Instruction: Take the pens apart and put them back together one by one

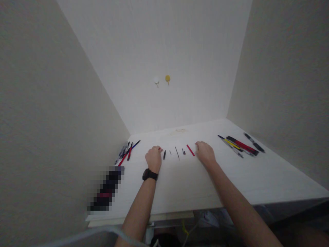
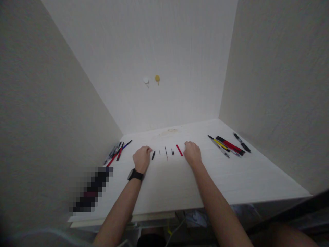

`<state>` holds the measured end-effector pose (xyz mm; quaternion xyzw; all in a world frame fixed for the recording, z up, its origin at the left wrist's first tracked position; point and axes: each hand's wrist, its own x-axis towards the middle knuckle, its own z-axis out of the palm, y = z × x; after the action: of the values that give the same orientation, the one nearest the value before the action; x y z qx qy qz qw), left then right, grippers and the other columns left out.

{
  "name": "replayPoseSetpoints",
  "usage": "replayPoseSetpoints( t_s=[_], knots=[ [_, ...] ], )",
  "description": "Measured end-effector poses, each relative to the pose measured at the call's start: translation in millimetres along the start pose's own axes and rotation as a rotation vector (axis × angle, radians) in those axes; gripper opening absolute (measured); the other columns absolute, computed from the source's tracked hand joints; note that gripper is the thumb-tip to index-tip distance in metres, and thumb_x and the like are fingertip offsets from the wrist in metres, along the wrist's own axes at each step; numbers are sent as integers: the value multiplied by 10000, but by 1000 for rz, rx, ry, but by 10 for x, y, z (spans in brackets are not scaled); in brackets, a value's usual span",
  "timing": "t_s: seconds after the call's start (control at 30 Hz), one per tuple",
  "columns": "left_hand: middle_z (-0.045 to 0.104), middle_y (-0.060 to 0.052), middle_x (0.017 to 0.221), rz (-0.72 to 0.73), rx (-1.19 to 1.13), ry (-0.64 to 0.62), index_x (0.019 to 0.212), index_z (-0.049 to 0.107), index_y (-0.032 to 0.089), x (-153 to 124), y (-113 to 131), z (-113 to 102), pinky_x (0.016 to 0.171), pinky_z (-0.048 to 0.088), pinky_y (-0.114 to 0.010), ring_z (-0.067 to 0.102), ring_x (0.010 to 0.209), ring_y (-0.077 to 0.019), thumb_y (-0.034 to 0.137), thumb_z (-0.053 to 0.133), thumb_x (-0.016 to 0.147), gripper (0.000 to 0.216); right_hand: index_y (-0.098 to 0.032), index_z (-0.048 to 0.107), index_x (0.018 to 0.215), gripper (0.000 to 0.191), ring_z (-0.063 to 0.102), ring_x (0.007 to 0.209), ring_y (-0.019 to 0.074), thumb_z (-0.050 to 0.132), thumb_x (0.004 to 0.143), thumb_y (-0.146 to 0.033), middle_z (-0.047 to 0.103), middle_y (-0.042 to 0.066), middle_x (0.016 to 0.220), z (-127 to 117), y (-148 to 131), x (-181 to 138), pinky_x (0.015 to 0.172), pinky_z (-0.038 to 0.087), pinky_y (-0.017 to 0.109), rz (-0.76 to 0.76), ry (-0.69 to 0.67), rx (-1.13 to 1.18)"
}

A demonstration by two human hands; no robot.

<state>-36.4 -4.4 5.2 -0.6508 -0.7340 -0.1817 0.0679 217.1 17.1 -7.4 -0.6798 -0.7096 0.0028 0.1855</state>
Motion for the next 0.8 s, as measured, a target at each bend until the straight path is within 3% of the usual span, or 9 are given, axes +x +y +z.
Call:
replayPoseSetpoints(
  t_s=[0.27,0.8],
  knots=[
    [621,-60,1013,-19,36,-17,940,644,227,-33,18,88,660,356,-278,579,900,-194,326,472,929,198,-102,578,1049,251,635,928,216,396,877,-94,669,162,1008,-82,-87,-42,770,412,292,-39,-128,-118],
    [594,-98,1041,-44,60,4,959,607,185,-15,17,4,681,386,-286,600,866,-190,200,337,952,270,-143,553,1050,222,644,906,226,406,893,-200,676,133,984,-96,-72,-58,749,413,307,-42,-71,-76]
  ],
)
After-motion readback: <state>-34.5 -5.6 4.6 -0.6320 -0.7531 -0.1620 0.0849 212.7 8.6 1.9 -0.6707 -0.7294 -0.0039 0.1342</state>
